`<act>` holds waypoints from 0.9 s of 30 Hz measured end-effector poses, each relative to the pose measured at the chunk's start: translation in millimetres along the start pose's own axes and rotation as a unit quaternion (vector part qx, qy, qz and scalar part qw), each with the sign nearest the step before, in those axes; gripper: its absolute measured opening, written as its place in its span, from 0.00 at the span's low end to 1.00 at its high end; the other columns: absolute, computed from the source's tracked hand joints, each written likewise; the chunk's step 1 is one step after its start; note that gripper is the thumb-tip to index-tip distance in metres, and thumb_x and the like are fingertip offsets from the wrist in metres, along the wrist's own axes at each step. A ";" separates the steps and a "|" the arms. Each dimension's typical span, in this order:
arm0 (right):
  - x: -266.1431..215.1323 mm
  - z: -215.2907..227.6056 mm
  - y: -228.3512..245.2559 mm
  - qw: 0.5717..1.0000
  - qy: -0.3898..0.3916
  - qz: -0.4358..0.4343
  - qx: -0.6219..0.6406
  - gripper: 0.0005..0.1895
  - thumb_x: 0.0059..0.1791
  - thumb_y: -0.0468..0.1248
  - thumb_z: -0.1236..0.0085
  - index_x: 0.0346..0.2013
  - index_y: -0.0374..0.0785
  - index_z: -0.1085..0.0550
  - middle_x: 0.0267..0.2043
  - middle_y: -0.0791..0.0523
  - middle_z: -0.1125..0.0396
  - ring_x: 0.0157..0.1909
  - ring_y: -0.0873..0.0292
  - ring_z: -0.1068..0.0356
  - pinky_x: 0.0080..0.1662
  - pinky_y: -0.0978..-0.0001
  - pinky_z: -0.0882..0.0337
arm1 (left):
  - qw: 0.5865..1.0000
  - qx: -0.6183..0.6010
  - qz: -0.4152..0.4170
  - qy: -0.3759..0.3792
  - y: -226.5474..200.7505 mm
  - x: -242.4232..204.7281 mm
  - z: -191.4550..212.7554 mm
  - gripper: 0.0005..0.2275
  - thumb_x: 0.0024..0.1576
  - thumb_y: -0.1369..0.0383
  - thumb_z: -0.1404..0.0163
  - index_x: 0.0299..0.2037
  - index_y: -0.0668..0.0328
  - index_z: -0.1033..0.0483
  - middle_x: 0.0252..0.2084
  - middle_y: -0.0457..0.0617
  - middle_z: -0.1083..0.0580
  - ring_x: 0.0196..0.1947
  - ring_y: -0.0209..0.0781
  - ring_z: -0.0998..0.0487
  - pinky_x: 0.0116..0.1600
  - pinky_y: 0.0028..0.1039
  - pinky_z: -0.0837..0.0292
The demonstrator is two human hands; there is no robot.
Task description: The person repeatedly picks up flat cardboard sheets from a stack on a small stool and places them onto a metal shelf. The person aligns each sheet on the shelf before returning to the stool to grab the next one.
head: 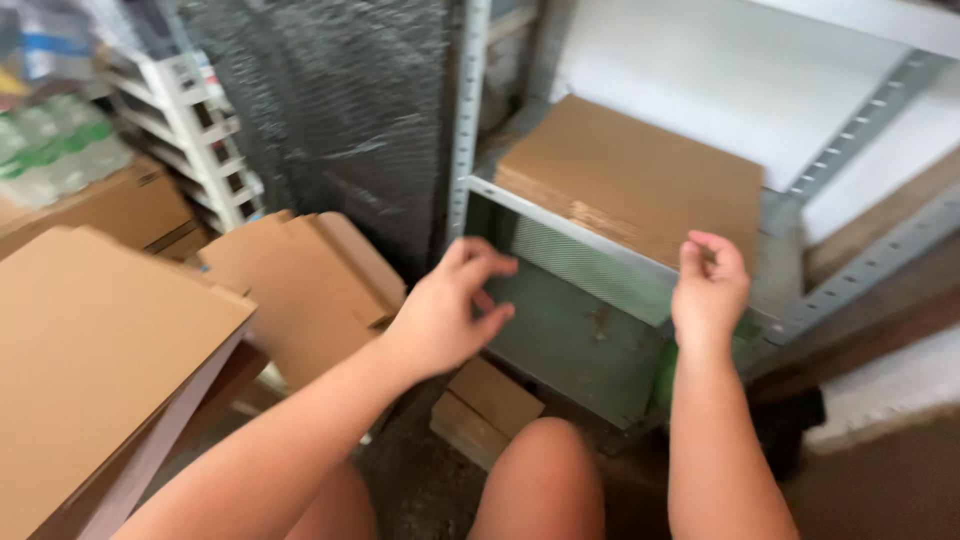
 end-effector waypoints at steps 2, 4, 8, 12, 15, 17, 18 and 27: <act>-12.7 -32.7 5.4 0.999 0.043 -0.005 0.015 0.08 0.56 0.30 0.41 0.49 0.43 0.20 0.39 0.55 0.29 0.35 0.64 0.33 0.39 0.72 0.31 | 1.000 -0.008 0.009 -0.014 -0.4 -37.6 20.0 0.17 0.50 0.69 0.39 0.51 0.51 0.22 0.51 0.49 0.30 0.33 0.49 0.15 0.35 0.33 0.19; -27.9 -65.6 16.4 0.996 0.084 -0.008 0.030 0.07 0.56 0.31 0.40 0.46 0.45 0.20 0.32 0.58 0.29 0.30 0.66 0.36 0.36 0.74 0.33 | 0.999 -0.015 0.017 -0.028 0.7 -71.7 43.5 0.15 0.50 0.69 0.39 0.48 0.53 0.20 0.46 0.48 0.29 0.32 0.46 0.16 0.32 0.29 0.19; -60.0 -128.6 43.0 0.987 0.157 -0.010 -0.013 0.05 0.52 0.38 0.34 0.42 0.51 0.19 0.20 0.59 0.34 0.24 0.62 0.36 0.31 0.71 0.36 | 0.991 0.029 0.072 -0.105 2.9 -136.2 108.2 0.12 0.49 0.66 0.37 0.44 0.51 0.17 0.39 0.49 0.26 0.29 0.47 0.17 0.33 0.31 0.20; -90.9 -182.2 78.8 0.972 0.230 -0.023 -0.050 0.04 0.50 0.42 0.33 0.39 0.55 0.18 0.19 0.63 0.33 0.23 0.62 0.31 0.30 0.69 0.31 | 0.957 0.068 0.166 -0.229 3.6 -203.9 179.3 0.12 0.48 0.70 0.35 0.43 0.53 0.14 0.35 0.50 0.23 0.30 0.44 0.16 0.37 0.28 0.20; -114.6 -220.5 105.1 0.962 0.272 -0.016 0.001 0.05 0.49 0.39 0.33 0.40 0.51 0.18 0.20 0.61 0.32 0.22 0.63 0.31 0.28 0.72 0.31 | 0.907 0.080 0.220 -0.350 18.6 -267.1 225.7 0.13 0.51 0.74 0.35 0.47 0.60 0.16 0.38 0.51 0.24 0.36 0.40 0.18 0.43 0.24 0.23; -131.8 -236.5 137.4 0.949 0.316 -0.019 0.004 0.03 0.51 0.40 0.35 0.39 0.51 0.19 0.22 0.63 0.33 0.25 0.66 0.35 0.33 0.72 0.33 | 0.870 0.139 0.260 -0.396 24.7 -307.7 250.5 0.10 0.57 0.73 0.37 0.48 0.58 0.17 0.42 0.49 0.24 0.37 0.37 0.20 0.45 0.23 0.25; -141.2 -243.9 152.1 0.937 0.349 -0.024 0.001 0.02 0.52 0.41 0.38 0.38 0.51 0.20 0.24 0.66 0.34 0.27 0.68 0.38 0.38 0.72 0.35 | 0.832 0.190 0.293 -0.431 26.3 -330.2 263.6 0.07 0.63 0.71 0.40 0.49 0.57 0.18 0.45 0.48 0.24 0.38 0.34 0.23 0.47 0.23 0.27; -213.5 -343.6 188.3 0.887 0.456 0.023 0.069 0.04 0.49 0.37 0.36 0.38 0.46 0.19 0.34 0.63 0.25 0.35 0.68 0.30 0.44 0.75 0.29 | 0.693 0.148 0.421 -0.567 95.1 -476.2 299.0 0.14 0.62 0.65 0.41 0.57 0.53 0.22 0.43 0.50 0.27 0.44 0.31 0.27 0.51 0.24 0.27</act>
Point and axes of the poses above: each hand's wrist, its own x-axis towards the middle knuckle, its own z-axis out of the back of the hand, y = z × x, the point moved 6 cm from there along x, towards the middle knuckle
